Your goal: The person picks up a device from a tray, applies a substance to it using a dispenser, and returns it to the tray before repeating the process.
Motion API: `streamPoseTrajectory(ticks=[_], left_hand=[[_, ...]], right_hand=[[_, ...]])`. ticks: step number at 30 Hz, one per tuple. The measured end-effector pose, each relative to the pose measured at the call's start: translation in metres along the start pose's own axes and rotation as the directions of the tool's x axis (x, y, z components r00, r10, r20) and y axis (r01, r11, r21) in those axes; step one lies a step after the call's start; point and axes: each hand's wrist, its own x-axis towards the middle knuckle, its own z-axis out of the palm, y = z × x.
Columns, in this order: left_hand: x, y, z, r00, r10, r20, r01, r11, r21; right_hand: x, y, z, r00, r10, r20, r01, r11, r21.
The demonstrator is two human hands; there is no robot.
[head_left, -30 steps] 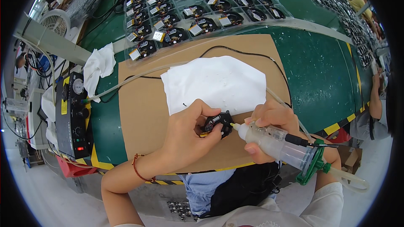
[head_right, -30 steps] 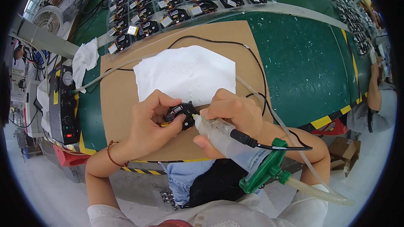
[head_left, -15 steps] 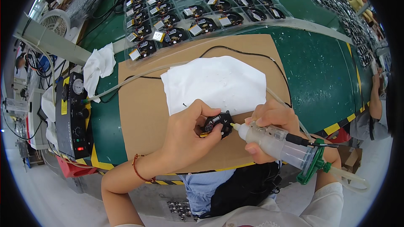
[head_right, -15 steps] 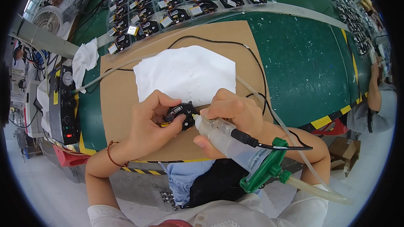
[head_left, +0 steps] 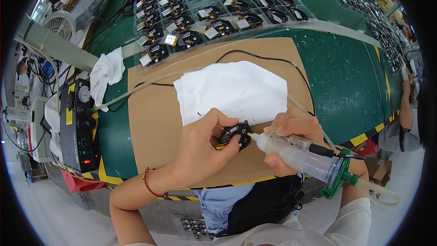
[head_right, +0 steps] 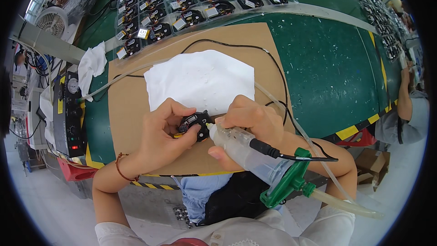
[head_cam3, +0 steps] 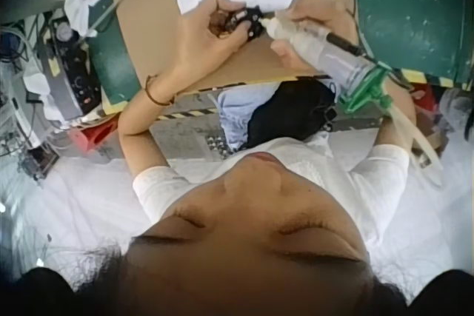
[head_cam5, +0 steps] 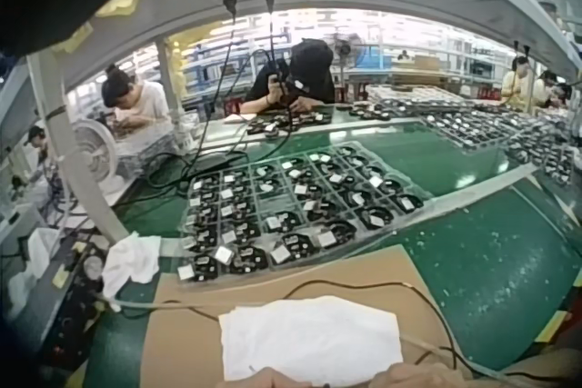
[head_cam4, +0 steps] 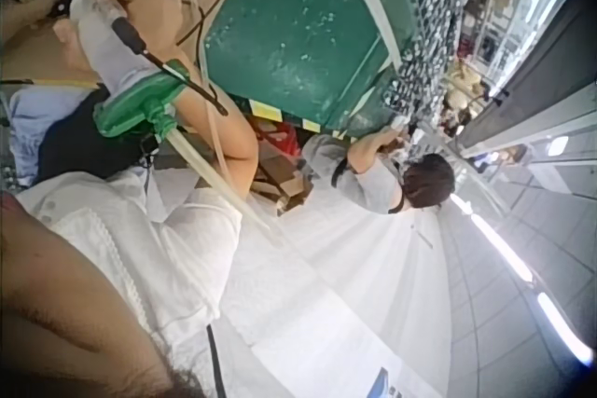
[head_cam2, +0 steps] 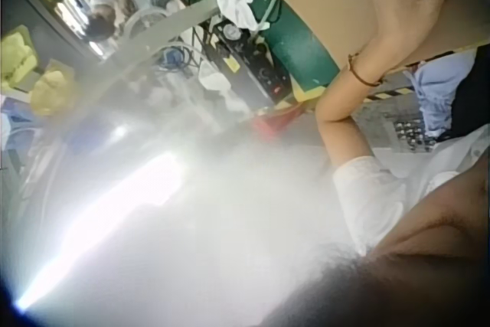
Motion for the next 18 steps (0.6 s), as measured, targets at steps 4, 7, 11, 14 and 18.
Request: streamPoseTrajectory(ticks=[4, 7, 11, 14, 18], left_hand=[[0.0, -0.0018, 0.0009, 1.0, 0.026, -0.012, -0.027, 1.0, -0.013], [-0.0003, -0.0002, -0.0003, 1.0, -0.005, -0.007, 0.005, 1.0, -0.009], [0.0003, -0.001, -0.0001, 1.0, 0.018, -0.008, -0.018, 1.0, 0.002], [0.0, -0.0002, 0.0001, 1.0, 0.009, -0.001, -0.009, 1.0, 0.008], [-0.0012, -0.0001, 0.0009, 1.0, 0.01, -0.006, -0.01, 1.0, 0.005]], right_hand=[[0.0003, 0.0013, 0.0002, 1.0, -0.003, -0.002, 0.003, 1.0, -0.004], [-0.0021, -0.0049, -0.0038, 0.991, 0.112, 0.07, -0.116, 0.992, 0.046], [0.0007, 0.0005, -0.0006, 1.0, -0.002, -0.006, 0.002, 1.0, -0.005], [0.0003, -0.0007, -0.0006, 1.0, 0.008, -0.01, -0.008, 1.0, -0.005], [0.0, -0.0003, -0.0004, 1.0, 0.003, -0.02, -0.003, 1.0, 0.004]])
